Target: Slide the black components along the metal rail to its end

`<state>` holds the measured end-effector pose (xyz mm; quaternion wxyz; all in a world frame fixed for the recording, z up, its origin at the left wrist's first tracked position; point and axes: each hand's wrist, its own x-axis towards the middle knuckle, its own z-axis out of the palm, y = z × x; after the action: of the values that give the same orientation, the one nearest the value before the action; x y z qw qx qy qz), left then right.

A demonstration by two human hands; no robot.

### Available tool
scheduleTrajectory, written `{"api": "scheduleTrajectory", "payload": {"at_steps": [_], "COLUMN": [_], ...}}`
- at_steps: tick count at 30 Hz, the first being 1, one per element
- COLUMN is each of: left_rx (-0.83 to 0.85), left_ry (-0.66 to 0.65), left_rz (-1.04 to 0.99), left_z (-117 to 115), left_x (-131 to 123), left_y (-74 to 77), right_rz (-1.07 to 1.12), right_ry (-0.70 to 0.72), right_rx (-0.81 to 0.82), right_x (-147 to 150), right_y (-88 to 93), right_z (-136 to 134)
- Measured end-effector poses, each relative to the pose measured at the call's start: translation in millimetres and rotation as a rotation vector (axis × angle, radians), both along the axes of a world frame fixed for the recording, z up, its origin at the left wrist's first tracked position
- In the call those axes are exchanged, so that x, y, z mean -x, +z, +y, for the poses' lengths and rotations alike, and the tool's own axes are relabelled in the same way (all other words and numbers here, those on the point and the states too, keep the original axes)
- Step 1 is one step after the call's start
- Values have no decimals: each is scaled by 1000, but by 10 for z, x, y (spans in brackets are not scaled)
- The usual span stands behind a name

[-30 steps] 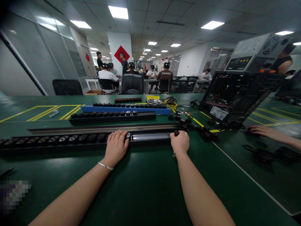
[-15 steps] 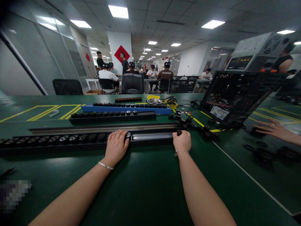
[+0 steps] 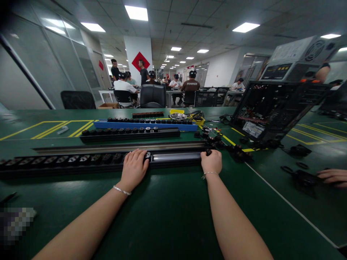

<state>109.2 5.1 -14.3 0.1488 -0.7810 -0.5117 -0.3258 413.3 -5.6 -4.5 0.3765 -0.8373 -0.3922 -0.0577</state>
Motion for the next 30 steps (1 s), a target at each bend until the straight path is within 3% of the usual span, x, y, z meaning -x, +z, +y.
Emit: {"api": "scheduleTrajectory", "payload": {"at_steps": [16, 22, 26, 30], "left_rx": [-12, -7, -6, -16], "left_ry": [-1, -7, -2, -5], "left_rz": [12, -3, 5, 9], "left_z": [5, 6, 6, -2], "left_x": [3, 5, 5, 8], "left_y": [-3, -1, 0, 3], "right_rz": [-33, -16, 0, 34], "right_ry": [-26, -134, -158, -154], "right_rx": [-92, -102, 7, 111], "right_x": [-163, -542, -836, -924], "right_y": [-90, -117, -158, -209], "right_z": [50, -26, -79, -53]}}
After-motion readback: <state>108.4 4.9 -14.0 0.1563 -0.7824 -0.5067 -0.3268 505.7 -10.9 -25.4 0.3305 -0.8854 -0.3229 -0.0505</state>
